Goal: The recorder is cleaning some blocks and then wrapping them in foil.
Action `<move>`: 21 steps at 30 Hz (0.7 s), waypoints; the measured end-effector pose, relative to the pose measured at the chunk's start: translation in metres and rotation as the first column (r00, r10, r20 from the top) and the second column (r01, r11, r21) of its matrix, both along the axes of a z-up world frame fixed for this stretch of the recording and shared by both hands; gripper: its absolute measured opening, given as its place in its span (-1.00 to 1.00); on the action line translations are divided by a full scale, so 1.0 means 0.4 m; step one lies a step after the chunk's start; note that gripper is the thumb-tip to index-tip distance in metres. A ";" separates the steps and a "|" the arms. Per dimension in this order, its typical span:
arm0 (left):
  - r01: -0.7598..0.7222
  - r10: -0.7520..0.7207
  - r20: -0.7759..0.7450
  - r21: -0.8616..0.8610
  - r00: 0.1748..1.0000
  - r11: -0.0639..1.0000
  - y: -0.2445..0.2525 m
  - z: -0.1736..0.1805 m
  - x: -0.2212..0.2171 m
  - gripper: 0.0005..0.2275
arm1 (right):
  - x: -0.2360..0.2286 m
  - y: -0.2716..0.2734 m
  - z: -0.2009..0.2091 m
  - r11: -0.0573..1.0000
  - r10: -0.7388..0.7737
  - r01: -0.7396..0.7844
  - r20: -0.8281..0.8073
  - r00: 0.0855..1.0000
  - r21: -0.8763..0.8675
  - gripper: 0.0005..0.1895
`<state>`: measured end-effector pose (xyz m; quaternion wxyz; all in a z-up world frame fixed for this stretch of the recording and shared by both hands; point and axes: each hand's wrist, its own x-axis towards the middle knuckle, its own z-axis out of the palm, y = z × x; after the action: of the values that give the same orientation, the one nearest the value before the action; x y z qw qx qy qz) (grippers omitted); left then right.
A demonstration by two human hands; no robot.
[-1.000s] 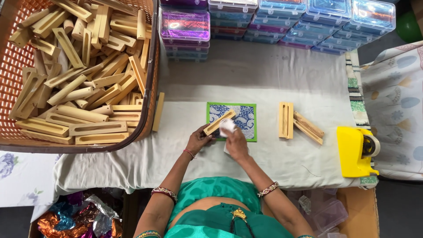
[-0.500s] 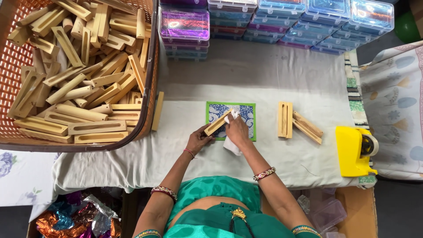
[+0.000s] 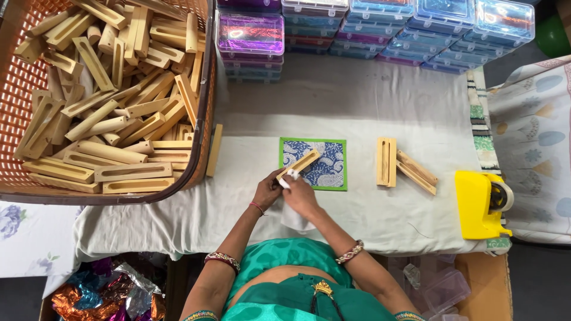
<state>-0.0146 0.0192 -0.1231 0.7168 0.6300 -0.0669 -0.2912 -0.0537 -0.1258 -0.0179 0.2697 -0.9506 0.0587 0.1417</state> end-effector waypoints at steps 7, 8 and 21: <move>-0.024 0.034 -0.191 0.054 0.981 0.998 -0.033 0.081 0.008 -0.63 | -0.034 -0.131 0.012 0.926 -0.345 0.281 0.262 0.901 0.253 -0.51; -0.046 0.062 -0.240 0.072 0.969 0.996 -0.036 0.062 0.012 -0.62 | -0.035 -0.127 0.023 0.930 -0.345 0.294 0.250 0.905 0.220 -0.47; -0.035 0.034 0.009 0.159 0.999 0.987 -0.028 0.170 0.004 -0.65 | 0.015 -0.065 0.050 0.996 0.028 -0.009 0.225 0.974 -0.086 -0.35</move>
<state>-0.0131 0.0081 -0.0551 0.6690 0.6872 -0.0347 -0.2812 -0.0476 -0.1516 0.0022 0.2331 -0.9716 0.0249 0.0327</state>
